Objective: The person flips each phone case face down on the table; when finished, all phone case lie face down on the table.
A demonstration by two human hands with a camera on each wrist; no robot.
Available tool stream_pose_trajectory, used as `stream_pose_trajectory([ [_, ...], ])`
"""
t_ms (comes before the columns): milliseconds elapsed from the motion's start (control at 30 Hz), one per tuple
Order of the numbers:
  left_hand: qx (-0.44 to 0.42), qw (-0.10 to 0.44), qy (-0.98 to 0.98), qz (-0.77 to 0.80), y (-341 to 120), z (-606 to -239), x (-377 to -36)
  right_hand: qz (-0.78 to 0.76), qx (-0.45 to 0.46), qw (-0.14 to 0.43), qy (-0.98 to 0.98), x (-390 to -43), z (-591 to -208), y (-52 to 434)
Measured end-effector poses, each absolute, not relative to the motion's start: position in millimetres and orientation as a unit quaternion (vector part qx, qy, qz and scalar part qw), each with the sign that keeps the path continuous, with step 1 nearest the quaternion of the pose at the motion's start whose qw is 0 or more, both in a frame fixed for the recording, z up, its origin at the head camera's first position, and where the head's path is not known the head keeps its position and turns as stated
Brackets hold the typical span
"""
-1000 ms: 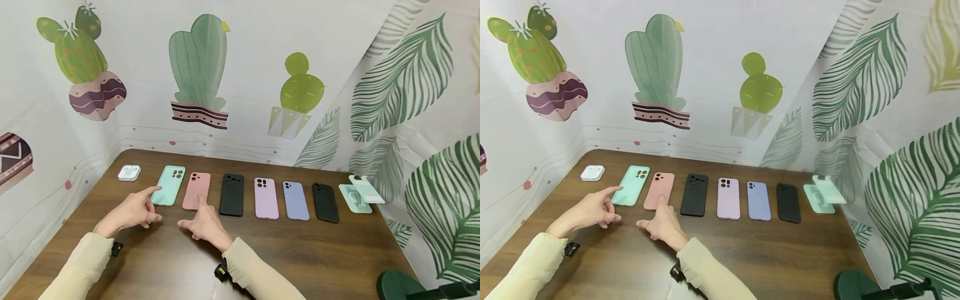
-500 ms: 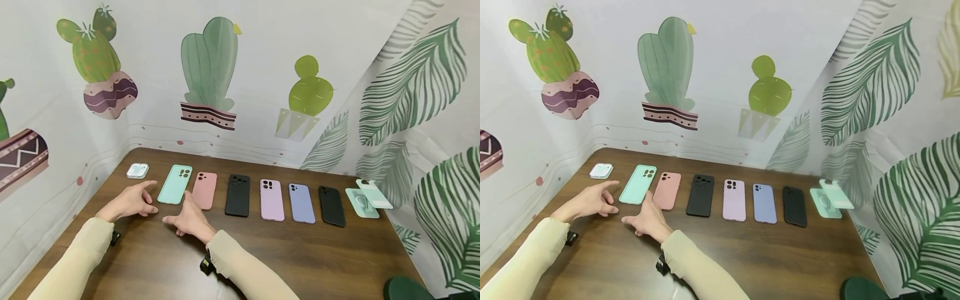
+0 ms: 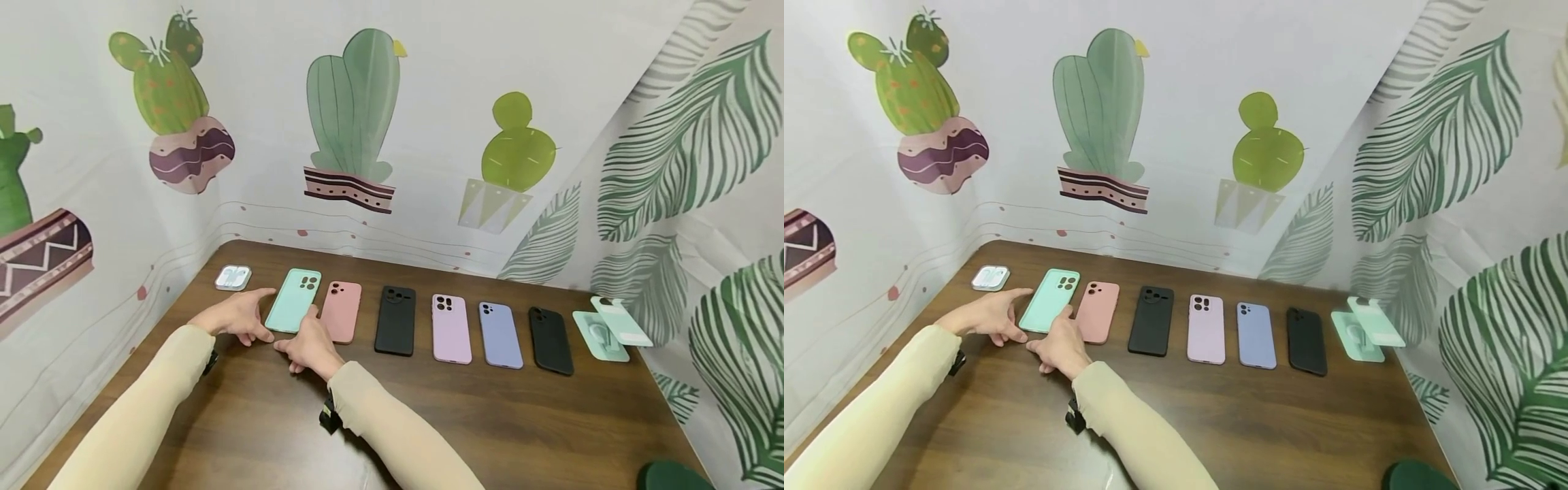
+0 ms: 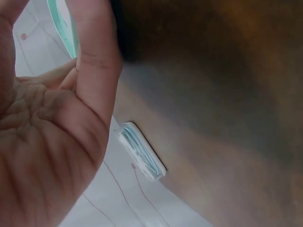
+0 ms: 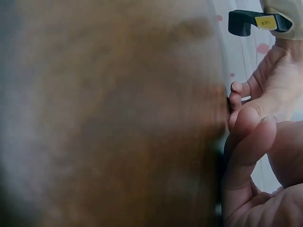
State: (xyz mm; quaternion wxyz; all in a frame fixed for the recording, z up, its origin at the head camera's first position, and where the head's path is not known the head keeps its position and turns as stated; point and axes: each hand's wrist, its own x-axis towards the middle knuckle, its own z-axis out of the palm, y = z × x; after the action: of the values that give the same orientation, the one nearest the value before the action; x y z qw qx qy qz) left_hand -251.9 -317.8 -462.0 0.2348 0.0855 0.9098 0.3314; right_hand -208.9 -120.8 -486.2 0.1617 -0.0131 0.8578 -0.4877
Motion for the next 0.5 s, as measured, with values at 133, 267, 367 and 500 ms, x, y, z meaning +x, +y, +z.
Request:
stream_pose_trajectory([
  [133, 0.073, 0.250, 0.908, 0.328, -317.0, -464.2, -258.6, -0.469, -0.004, 0.167, 0.867, -212.8, -486.3, -124.5],
  [267, 0.060, 0.264, 0.904, 0.330, -315.4, -465.2, -263.6, -0.471, 0.005, 0.170, 0.866, -216.2, -486.4, -126.3],
  [367, 0.061, 0.271, 0.899, 0.339, -313.8, -464.3, -264.6, -0.491, 0.007, 0.170, 0.854, -218.4, -486.1, -126.6],
  [500, 0.070, 0.271, 0.894, 0.350, -312.2, -463.4, -264.3, -0.518, 0.010, 0.172, 0.838, -220.5, -486.0, -126.6],
])
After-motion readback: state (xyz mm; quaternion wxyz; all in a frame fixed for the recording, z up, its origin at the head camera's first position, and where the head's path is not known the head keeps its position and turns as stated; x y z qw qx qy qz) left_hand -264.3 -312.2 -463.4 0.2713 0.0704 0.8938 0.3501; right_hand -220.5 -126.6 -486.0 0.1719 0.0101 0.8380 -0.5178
